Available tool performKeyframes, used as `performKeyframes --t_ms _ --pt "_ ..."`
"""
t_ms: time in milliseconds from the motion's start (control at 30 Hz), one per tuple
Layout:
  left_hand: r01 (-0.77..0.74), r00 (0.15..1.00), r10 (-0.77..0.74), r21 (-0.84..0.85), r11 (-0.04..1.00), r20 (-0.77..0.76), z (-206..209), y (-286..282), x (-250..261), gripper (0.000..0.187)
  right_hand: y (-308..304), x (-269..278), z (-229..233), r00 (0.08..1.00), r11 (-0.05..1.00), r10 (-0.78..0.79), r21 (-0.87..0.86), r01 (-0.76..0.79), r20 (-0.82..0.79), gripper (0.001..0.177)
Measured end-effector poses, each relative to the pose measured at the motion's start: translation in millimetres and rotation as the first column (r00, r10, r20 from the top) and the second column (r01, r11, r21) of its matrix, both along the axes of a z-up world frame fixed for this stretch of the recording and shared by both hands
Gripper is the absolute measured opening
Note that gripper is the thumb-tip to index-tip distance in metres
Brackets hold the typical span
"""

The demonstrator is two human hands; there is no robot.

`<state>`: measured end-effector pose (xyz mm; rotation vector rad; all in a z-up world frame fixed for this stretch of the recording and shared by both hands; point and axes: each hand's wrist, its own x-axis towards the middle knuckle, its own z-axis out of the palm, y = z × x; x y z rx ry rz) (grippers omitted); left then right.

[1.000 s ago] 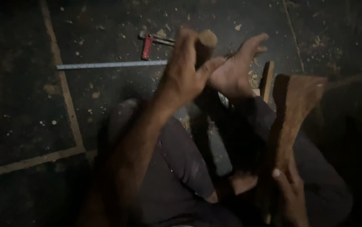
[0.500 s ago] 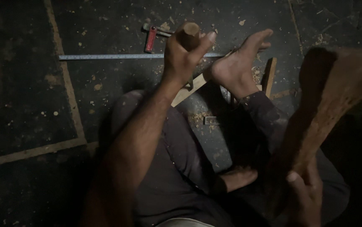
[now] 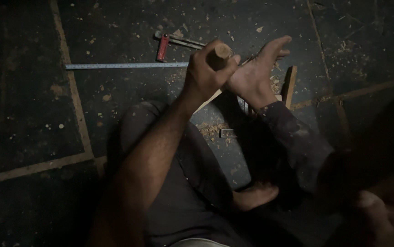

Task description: The person carves a piece of wood using a mallet and a hand tool. They use their bare feet to stabilize the wood on the tiled floor as they work.

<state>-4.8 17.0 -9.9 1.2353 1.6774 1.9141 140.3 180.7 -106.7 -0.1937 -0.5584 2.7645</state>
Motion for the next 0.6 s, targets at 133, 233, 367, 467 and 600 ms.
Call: performKeyframes --t_ms 133,233,367,467,600 --pt "0.027 0.999 -0.026 0.004 1.000 -0.046 -11.2 5.9 -1.0 0.016 -7.2 -26.4 23.5 0.929 0.608 -0.339 0.788 0.094 0.150 0.156" --pt "0.052 0.982 -0.031 0.109 0.993 -0.186 -23.0 9.6 10.8 0.014 -14.7 -21.7 27.8 0.749 -0.498 -0.641 0.834 -0.236 -0.171 0.170" --pt "0.081 0.973 -0.051 0.127 0.989 -0.226 -35.0 -2.1 24.3 0.015 -52.1 31.4 83.9 0.760 -0.353 -0.648 0.866 -0.355 0.047 0.117" --pt "-0.057 0.696 0.151 0.155 0.986 -0.702 -40.9 0.3 25.3 0.023 -99.2 113.4 174.8 0.747 -0.012 -0.582 0.915 -0.402 0.321 0.084" --pt "-0.003 0.827 -0.153 -0.277 0.961 -0.541 -41.3 4.5 25.5 0.020 -108.8 143.3 191.2 0.790 -0.095 -0.530 0.904 -0.416 0.308 0.079"
